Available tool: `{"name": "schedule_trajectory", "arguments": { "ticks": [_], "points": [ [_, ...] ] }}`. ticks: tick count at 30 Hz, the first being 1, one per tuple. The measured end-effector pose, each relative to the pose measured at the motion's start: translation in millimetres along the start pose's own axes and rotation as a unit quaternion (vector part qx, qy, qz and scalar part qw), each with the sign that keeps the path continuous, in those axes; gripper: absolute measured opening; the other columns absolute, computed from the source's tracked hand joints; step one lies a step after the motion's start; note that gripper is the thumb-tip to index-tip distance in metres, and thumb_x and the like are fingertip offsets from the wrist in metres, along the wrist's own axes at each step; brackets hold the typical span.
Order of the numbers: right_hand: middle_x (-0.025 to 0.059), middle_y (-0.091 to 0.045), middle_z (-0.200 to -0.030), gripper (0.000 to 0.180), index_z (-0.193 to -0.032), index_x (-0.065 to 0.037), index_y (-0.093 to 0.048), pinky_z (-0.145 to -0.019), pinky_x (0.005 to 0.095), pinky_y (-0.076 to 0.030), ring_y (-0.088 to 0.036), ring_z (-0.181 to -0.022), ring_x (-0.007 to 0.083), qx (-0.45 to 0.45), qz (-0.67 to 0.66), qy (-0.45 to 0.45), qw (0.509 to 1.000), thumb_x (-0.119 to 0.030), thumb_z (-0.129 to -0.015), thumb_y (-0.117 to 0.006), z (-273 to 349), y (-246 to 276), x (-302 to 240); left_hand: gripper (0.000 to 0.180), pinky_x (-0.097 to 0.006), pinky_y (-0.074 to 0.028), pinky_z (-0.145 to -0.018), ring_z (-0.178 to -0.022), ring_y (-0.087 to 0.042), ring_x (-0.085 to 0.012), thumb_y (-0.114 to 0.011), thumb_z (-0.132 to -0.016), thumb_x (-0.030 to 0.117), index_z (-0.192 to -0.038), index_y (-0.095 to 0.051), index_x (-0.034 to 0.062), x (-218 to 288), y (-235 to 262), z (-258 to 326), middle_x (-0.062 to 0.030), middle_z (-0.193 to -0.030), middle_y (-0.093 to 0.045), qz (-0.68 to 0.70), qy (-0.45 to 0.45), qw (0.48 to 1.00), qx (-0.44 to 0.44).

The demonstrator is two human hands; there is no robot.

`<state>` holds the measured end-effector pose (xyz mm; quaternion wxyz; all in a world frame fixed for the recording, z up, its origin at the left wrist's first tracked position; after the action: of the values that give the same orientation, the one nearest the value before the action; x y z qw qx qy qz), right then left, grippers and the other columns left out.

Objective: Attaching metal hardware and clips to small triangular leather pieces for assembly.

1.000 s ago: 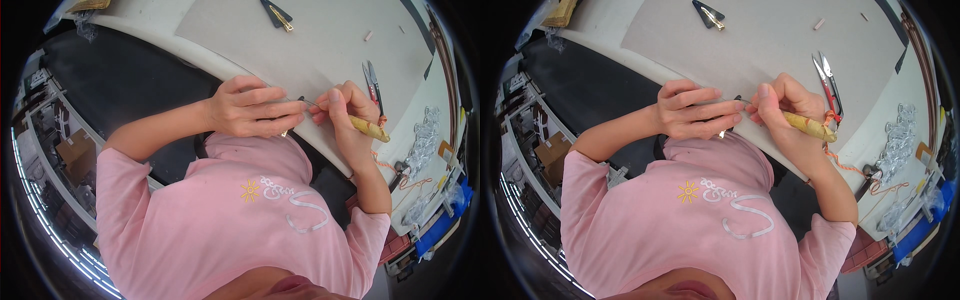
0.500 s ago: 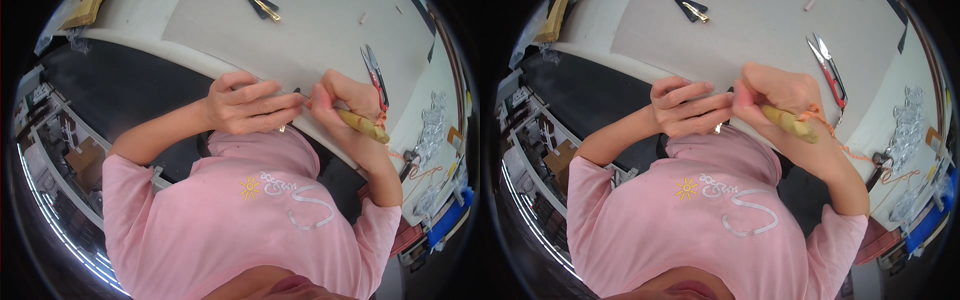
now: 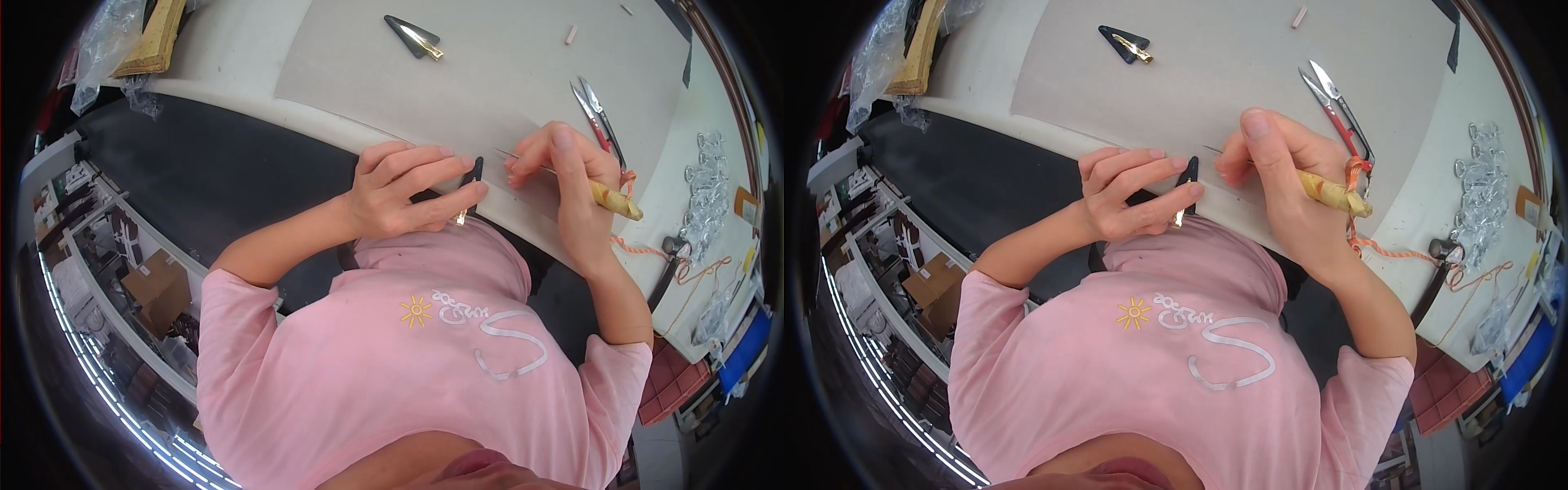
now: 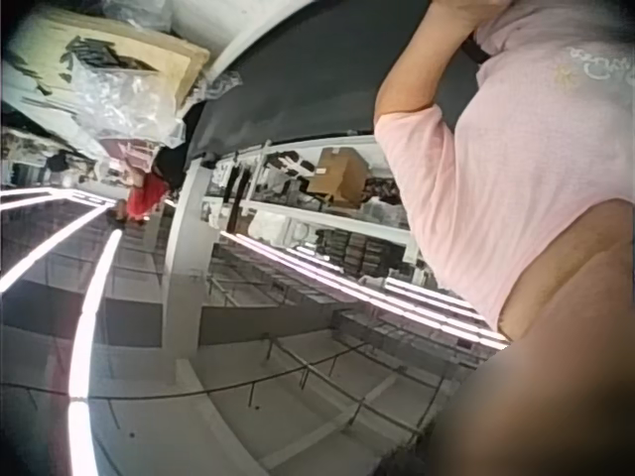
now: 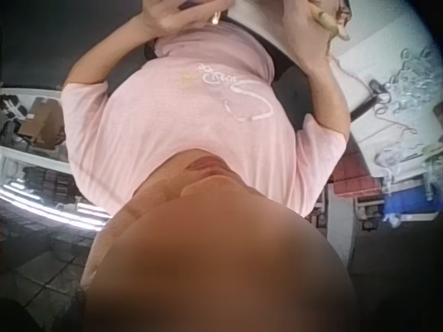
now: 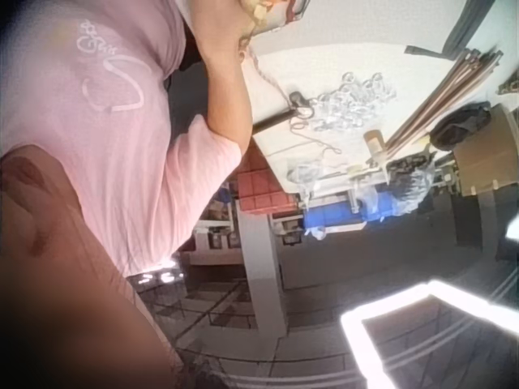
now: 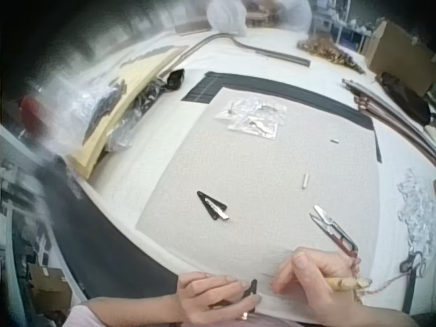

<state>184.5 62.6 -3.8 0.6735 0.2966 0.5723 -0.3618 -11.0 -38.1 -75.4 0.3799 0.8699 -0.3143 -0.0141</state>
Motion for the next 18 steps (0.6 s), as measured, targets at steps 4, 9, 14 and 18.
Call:
{"name": "schedule_trajectory", "arguments": {
  "ticks": [4, 9, 14, 18],
  "points": [
    [0.0063, -0.068, -0.078, 0.026, -0.082, 0.0, -0.057, -0.063, 0.0227, -0.055, -0.067, -0.071, 0.0092, 0.057, -0.032, -0.039, 0.997, -0.015, -0.103, -0.058, 5.8, -7.4, 6.6, 0.026, -0.027, -0.039, -0.088, -0.1, -0.059, -0.0102, -0.065, -0.084, 0.026, -0.108, -0.075, 0.0314, -2.8, -3.2, 3.0, 0.0074, -0.115, -0.068, 0.003, -0.009, 1.0, 0.006],
    [0.0117, -0.067, -0.083, 0.03, -0.081, 0.0, -0.055, -0.062, 0.0282, -0.059, -0.071, -0.073, 0.0168, 0.012, 0.047, -0.069, 0.996, -0.017, -0.106, -0.052, 4.3, -6.7, 5.7, 0.024, -0.027, -0.038, -0.09, -0.101, -0.059, -0.0094, -0.058, -0.093, 0.029, -0.11, -0.075, 0.0311, -6.2, -7.8, 9.1, 0.008, -0.116, -0.069, 0.002, -0.014, 1.0, 0.016],
    [0.0067, -0.069, -0.074, 0.031, -0.074, -0.002, -0.05, -0.06, 0.0224, -0.057, -0.072, -0.072, 0.0106, 0.04, 0.029, -0.055, 0.997, -0.013, -0.102, -0.059, 3.8, -9.1, 6.5, 0.027, -0.027, -0.033, -0.093, -0.103, -0.06, -0.0075, -0.05, -0.101, 0.031, -0.11, -0.075, 0.0296, -6.1, -8.1, 11.3, 0.013, -0.119, -0.069, -0.013, -0.041, 0.999, 0.017],
    [0.0066, -0.069, -0.074, 0.031, -0.073, -0.002, -0.049, -0.06, 0.0229, -0.058, -0.072, -0.072, 0.0105, 0.037, 0.031, -0.064, 0.997, -0.01, -0.101, -0.059, 5.0, -8.4, 7.0, 0.027, -0.027, -0.032, -0.091, -0.102, -0.06, -0.0071, -0.05, -0.1, 0.03, -0.11, -0.076, 0.0299, -4.8, -8.1, 9.5, 0.0149, -0.116, -0.07, -0.013, -0.037, 0.999, 0.02]
  ]
}}
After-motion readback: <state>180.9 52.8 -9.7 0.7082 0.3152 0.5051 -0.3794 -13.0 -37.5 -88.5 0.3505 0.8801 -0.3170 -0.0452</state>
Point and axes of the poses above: each hand's wrist, its own z-axis away from the middle knuckle, its own y-axis out of the back of the hand, x = y × z, the point moved 1 cm from there along -z, towards the middle knuckle
